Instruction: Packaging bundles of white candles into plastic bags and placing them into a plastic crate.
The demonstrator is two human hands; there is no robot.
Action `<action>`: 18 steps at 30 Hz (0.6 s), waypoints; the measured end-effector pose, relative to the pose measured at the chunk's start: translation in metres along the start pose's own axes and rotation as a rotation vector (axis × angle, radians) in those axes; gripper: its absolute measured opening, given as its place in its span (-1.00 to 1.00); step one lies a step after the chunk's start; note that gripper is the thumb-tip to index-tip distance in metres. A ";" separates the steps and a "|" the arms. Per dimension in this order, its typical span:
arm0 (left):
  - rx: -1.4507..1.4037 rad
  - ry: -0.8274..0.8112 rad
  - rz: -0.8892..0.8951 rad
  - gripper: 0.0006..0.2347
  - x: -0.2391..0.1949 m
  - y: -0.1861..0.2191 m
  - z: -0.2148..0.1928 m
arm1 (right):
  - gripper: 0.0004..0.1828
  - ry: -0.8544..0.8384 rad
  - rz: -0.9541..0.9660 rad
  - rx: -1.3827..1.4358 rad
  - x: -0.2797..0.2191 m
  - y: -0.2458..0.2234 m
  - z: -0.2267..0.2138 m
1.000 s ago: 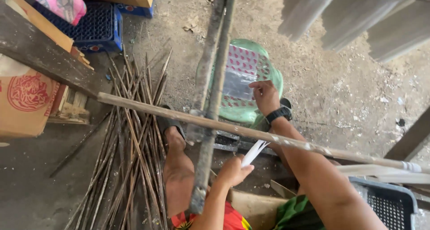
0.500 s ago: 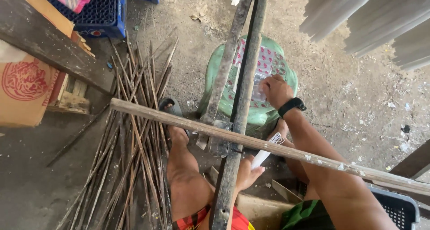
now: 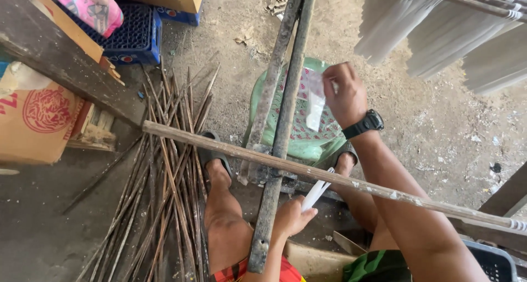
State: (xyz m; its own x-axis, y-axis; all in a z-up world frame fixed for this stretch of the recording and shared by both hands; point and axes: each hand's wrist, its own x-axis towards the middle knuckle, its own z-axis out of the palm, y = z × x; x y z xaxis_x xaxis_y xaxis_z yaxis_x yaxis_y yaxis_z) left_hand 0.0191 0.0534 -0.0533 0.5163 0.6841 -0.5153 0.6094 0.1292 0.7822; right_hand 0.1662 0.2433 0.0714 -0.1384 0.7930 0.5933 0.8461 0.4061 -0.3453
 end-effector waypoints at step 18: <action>-0.228 0.240 0.011 -0.68 0.003 -0.016 0.013 | -0.86 0.379 0.688 0.790 -0.046 -0.019 -0.055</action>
State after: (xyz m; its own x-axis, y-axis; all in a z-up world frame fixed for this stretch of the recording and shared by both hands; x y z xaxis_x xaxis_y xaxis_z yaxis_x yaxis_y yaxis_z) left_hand 0.0188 0.0447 -0.0720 0.3487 0.8325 -0.4304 0.4407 0.2597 0.8593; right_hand 0.1847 0.1745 0.0907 0.5139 0.8252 0.2346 0.0981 0.2152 -0.9716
